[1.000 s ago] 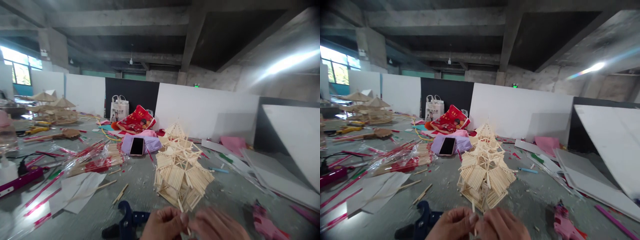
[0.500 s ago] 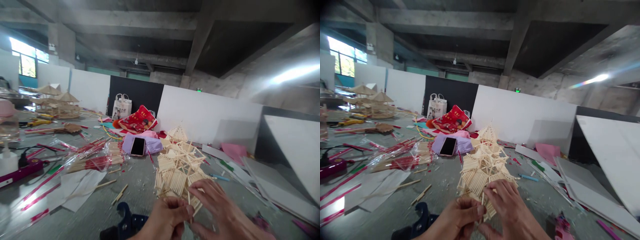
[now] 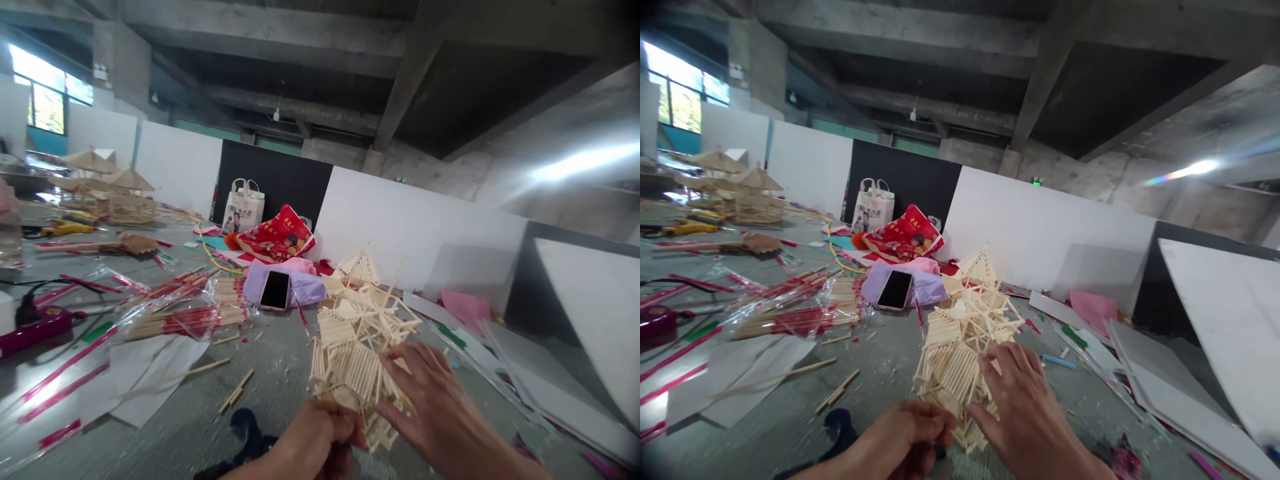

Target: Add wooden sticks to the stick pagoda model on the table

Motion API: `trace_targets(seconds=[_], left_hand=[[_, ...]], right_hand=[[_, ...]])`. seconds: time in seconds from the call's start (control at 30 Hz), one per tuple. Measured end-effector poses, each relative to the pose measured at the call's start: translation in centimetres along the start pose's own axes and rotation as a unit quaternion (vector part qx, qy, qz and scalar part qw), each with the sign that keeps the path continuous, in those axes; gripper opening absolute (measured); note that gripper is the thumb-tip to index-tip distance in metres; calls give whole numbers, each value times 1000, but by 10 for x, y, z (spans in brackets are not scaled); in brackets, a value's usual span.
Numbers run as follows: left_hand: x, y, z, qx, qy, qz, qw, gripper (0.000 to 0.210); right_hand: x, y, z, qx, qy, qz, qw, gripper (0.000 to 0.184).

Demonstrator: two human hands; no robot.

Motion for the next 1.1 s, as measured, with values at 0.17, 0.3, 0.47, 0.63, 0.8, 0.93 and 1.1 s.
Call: trace_targets(seconds=[0.17, 0.3, 0.47, 0.63, 0.8, 0.93, 1.1], left_hand=[[-8, -7, 0, -4, 19, -41, 999, 17], [-13, -12, 2, 24, 17, -38, 999, 15], [-19, -20, 2, 7, 11, -39, 999, 8], [-18, -22, 8, 28, -5, -34, 999, 8], [-13, -21, 19, 45, -43, -11, 998, 7], [-13, -22, 22, 7, -49, 24, 999, 2], [-16, -23, 19, 1, -14, 21, 1000, 6]], right_hand=[[-4, -11, -1, -20, 22, -36, 999, 40], [-7, -18, -4, -25, 32, -56, 998, 42], [-8, -19, -4, -27, 38, -62, 997, 42], [-11, -18, -6, -22, 62, -64, 996, 40], [-16, -22, -10, -15, 110, -122, 986, 45], [-17, -20, -11, 1, 110, -137, 984, 48], [-17, -15, -11, -27, 122, -141, 982, 50]])
Point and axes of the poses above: each hand's wrist, its own z-axis towards the middle knuckle, its own y-axis out of the back of the hand, x = y × z, the point moved 1 cm from there along z, towards the middle knuckle, and after that the axes turned 8 degrees about y, right-handed, at the moved point
